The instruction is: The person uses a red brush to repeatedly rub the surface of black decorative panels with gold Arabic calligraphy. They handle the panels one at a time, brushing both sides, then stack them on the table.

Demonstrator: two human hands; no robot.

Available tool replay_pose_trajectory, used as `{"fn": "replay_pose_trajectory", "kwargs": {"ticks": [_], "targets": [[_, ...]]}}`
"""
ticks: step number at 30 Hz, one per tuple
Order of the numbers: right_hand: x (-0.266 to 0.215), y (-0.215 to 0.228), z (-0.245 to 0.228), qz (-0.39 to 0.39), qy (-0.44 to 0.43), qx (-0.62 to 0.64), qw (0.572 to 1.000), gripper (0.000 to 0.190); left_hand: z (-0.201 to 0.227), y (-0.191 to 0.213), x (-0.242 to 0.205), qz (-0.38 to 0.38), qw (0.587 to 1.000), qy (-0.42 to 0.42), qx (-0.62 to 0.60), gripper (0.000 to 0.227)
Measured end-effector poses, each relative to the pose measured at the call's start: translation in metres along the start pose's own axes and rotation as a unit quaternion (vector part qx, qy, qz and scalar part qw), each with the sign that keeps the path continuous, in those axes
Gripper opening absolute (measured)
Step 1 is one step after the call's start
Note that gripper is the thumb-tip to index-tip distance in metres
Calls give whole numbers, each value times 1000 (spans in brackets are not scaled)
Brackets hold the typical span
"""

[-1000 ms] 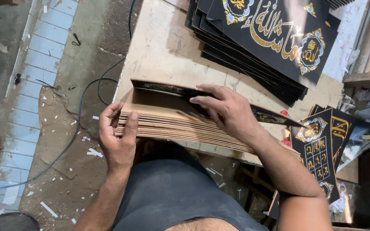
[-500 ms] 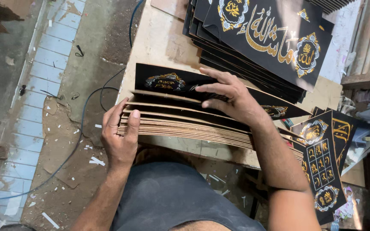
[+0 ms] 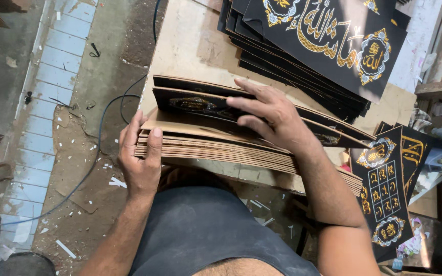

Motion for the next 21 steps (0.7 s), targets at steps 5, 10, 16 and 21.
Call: {"fn": "replay_pose_trajectory", "kwargs": {"ticks": [5, 10, 16, 21], "targets": [[-3, -4, -17, -16, 72, -37, 997, 33, -3, -2, -5, -18, 999, 22, -23, 47], [-11, -10, -1, -8, -21, 56, 998, 34, -8, -4, -8, -27, 994, 48, -96, 55], [-6, -15, -14, -44, 52, -14, 998, 38, -8, -4, -5, -65, 993, 43, -91, 52], [-8, -14, -3, -36, -10, 57, 998, 32, -10, -6, -7, -60, 990, 64, -112, 56]]}}
Point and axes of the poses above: each hand's wrist, its own x-axis towards the middle knuckle, its own y-axis out of the back of the hand, z = x × y, the point moved 10 cm from there along x, towards the middle knuckle, and after that the axes turned 9 degrees about y, right-handed, at the moved point
